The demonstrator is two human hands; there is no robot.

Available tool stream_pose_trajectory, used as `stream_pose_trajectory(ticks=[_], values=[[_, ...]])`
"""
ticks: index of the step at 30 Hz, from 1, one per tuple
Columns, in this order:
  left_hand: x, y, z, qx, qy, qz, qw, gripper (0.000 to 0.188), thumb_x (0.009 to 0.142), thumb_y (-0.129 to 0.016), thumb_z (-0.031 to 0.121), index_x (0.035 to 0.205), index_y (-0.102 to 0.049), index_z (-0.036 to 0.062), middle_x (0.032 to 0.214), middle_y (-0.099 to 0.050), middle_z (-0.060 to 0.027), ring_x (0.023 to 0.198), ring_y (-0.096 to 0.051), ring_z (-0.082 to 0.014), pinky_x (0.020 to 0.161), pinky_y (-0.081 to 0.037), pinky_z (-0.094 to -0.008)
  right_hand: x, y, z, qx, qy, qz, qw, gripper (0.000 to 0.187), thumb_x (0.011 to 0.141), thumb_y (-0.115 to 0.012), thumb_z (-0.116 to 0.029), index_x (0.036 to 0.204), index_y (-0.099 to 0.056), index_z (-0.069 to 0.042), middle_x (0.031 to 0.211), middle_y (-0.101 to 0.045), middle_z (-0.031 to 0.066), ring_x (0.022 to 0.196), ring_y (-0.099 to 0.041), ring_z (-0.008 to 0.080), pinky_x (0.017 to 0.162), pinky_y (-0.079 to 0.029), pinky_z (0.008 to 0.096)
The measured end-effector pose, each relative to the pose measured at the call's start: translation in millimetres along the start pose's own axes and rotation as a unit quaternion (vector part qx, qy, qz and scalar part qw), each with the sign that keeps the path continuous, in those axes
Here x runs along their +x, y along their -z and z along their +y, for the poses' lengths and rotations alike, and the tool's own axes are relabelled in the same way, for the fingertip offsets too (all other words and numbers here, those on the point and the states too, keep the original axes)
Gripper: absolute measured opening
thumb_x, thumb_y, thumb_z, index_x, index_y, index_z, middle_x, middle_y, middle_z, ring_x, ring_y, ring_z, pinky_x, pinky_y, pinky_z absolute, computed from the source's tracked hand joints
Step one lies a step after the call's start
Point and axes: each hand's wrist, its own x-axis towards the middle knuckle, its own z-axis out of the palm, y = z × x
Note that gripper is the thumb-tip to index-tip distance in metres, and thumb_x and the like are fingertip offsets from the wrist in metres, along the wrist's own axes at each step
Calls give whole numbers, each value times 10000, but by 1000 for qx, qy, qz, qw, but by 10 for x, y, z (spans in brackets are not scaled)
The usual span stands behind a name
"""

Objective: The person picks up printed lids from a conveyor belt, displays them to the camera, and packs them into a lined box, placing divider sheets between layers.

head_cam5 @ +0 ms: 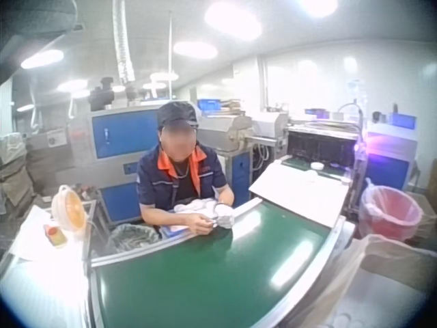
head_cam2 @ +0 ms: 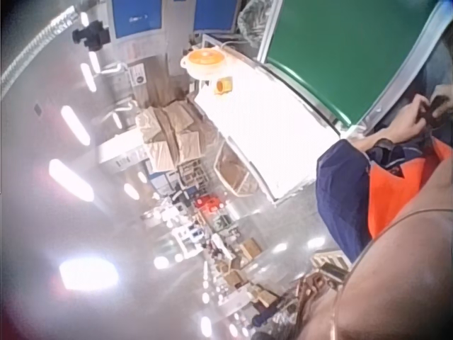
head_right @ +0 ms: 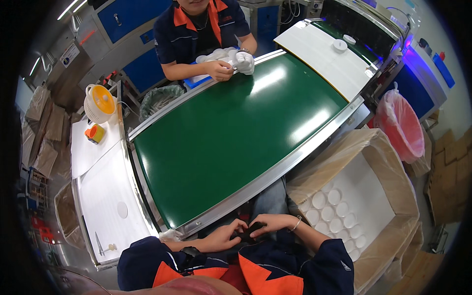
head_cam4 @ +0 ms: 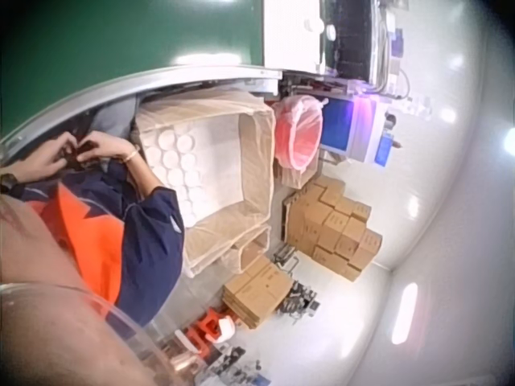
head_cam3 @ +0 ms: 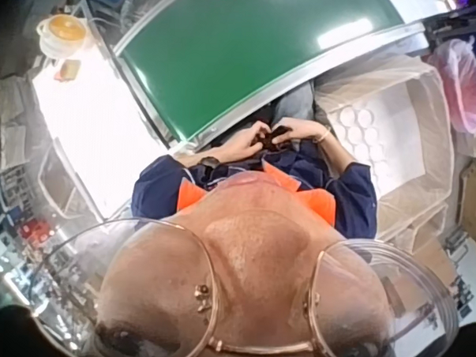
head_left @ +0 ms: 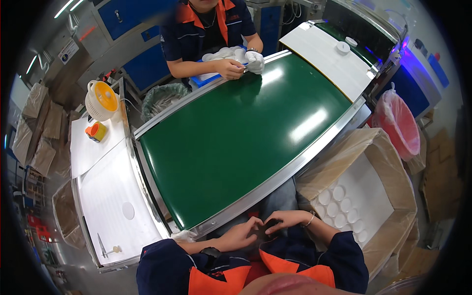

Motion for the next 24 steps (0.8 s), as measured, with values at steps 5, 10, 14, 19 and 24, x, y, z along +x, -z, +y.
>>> stream_pose_trajectory(ticks=[5, 10, 14, 19, 24], values=[[-1, 15, 2, -2, 21, -10, 1000, 420, 854, -607, 99, 1242, -451, 65, 963, -626, -124, 842, -639, -252, 715, -496, -347, 15, 53, 7, 5, 20, -65, 998, 309, 978, -605, -254, 1040, -676, 40, 891, -726, 119, 849, -668, 163, 770, -503, 306], [3, 25, -5, 23, -12, -16, 1000, 305, 847, -607, 151, 1119, -501, 61, 941, -651, -169, 906, -655, -360, 772, -508, -422, -19, 57, -65, 41, -7, -83, 996, 317, 1008, -547, -275, 999, -647, 27, 908, -734, 96, 866, -671, 154, 786, -505, 301], [-3, 11, 2, 14, 19, -23, 999, 277, 852, -618, 176, 1082, -515, 61, 920, -664, -192, 879, -656, -382, 753, -508, -434, -32, 68, -115, 49, -21, -93, 994, 345, 1023, -512, -305, 1040, -625, 20, 917, -736, 91, 875, -666, 148, 793, -500, 292], [-13, 22, 14, 32, 17, -23, 999, 262, 865, -603, 189, 1070, -506, 57, 903, -660, -202, 858, -650, -397, 723, -496, -448, -33, 74, -114, 47, -20, -94, 994, 339, 1020, -516, -293, 1035, -630, 26, 924, -739, 96, 880, -676, 154, 795, -499, 296], [-19, 17, 46, 32, 32, -22, 999, 244, 873, -587, 184, 1055, -492, 52, 898, -654, -202, 845, -645, -395, 713, -489, -452, -15, 60, -75, 47, -35, -90, 994, 308, 1006, -526, -235, 1020, -640, 50, 916, -743, 107, 866, -684, 169, 798, -499, 302]])
